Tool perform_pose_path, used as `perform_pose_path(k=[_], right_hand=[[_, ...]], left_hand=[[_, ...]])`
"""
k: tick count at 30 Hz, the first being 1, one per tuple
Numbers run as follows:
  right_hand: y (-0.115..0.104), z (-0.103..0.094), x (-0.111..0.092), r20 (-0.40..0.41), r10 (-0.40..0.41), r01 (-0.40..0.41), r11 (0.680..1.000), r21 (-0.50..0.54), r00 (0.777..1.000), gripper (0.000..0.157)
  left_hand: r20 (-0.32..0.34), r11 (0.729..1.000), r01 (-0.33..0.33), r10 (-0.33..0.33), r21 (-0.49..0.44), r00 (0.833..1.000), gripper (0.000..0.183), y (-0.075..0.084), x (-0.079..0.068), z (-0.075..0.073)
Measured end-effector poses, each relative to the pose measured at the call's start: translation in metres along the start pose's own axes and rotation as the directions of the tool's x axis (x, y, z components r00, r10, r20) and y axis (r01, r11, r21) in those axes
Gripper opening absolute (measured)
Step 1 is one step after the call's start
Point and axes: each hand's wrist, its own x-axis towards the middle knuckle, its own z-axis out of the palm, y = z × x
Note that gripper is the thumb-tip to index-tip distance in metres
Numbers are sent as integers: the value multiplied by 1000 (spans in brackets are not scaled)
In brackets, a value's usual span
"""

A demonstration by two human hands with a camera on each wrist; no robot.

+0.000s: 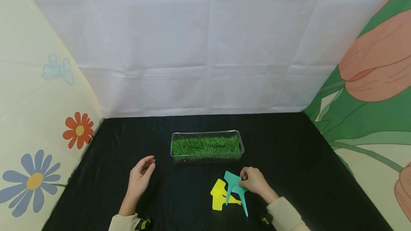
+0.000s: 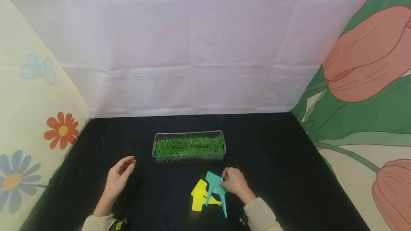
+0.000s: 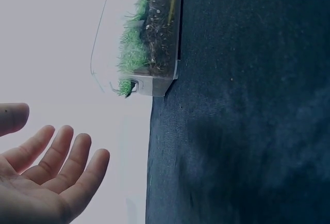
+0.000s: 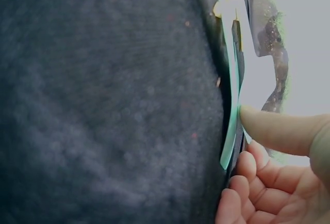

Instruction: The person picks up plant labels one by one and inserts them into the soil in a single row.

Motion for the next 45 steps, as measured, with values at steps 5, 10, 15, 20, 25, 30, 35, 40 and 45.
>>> perform_pose_path(k=[5,10,15,20,25,30,35,40,45], right_hand=[[5,-2,0,0,-40,40,999,36,999,13],[10,-6,2,34,-32,29,995,97,999,8],[10,-9,2,58,-16,6,985,170,998,6],[12,-13,4,97,-38,12,966,259,995,5],[13,-17,5,134,-88,41,946,323,987,6],[10,-22,5,155,-132,69,931,359,979,9],[4,-28,4,156,-152,89,932,351,976,9],[-3,-33,3,115,-149,108,947,302,982,8],[-10,-37,2,44,-160,144,957,251,986,8]], left_hand=[[8,1000,-4,4,-1,1000,24,0,0,0],[15,1000,-7,7,14,1000,24,1,0,0],[24,1000,-6,6,11,1000,24,2,-1,0],[30,1000,-3,3,7,1000,24,2,-1,1],[40,1000,-6,6,-10,999,23,4,-1,1],[40,1000,-22,23,-14,999,23,6,-1,1],[46,1000,-4,5,-20,999,23,6,-1,2],[58,1000,0,2,-25,998,24,5,-1,3],[54,1000,-18,19,-25,998,23,4,-1,3]])
